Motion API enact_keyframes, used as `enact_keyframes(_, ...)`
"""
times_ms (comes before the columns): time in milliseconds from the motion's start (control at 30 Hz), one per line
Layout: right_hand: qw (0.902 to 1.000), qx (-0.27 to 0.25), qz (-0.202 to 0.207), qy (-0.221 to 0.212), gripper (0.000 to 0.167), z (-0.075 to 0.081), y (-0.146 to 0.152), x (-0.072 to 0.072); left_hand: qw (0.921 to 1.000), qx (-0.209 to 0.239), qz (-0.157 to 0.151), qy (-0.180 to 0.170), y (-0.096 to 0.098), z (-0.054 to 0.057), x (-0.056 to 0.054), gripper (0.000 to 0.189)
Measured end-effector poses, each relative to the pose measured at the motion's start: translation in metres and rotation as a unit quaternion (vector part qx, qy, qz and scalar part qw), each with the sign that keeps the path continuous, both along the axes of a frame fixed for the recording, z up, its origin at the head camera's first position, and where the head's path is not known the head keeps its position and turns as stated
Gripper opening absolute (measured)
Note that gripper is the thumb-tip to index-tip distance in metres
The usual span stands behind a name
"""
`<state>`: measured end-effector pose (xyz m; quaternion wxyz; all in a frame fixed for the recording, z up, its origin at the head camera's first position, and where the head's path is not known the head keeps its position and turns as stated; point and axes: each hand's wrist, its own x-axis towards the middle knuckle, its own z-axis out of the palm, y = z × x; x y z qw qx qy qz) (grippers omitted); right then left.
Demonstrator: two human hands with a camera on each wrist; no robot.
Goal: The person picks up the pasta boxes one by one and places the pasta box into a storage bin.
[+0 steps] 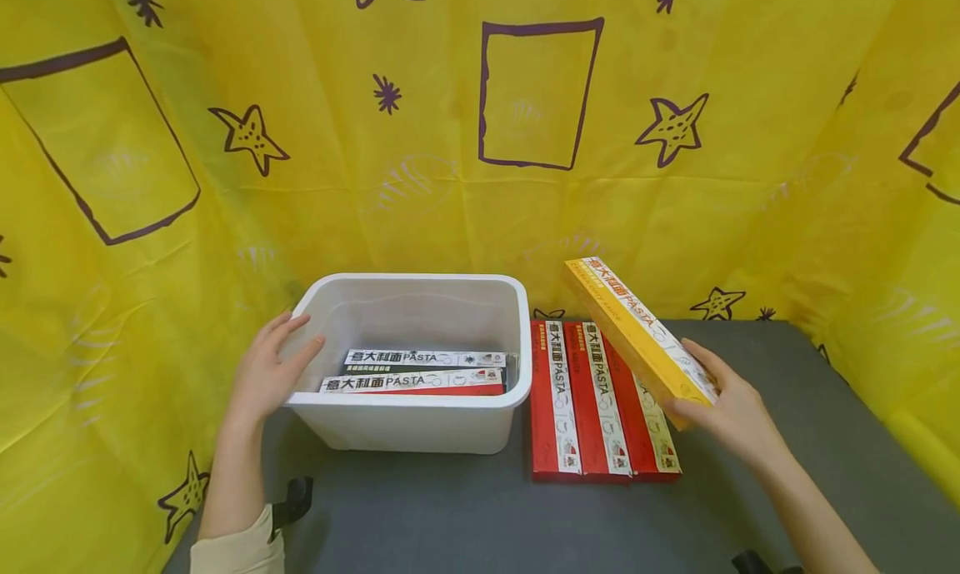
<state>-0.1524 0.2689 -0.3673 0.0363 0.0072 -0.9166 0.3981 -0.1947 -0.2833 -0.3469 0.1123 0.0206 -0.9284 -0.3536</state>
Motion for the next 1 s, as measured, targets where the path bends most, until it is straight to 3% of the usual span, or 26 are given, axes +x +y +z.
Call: enact_keyframes(1000, 0.9911, -0.056, 0.111, 0.048, 0.081, 0.041, -0.063, -0.009, 1.0, 0.001, 0.001, 0.007, -0.001, 0.0, 0.0, 0.066)
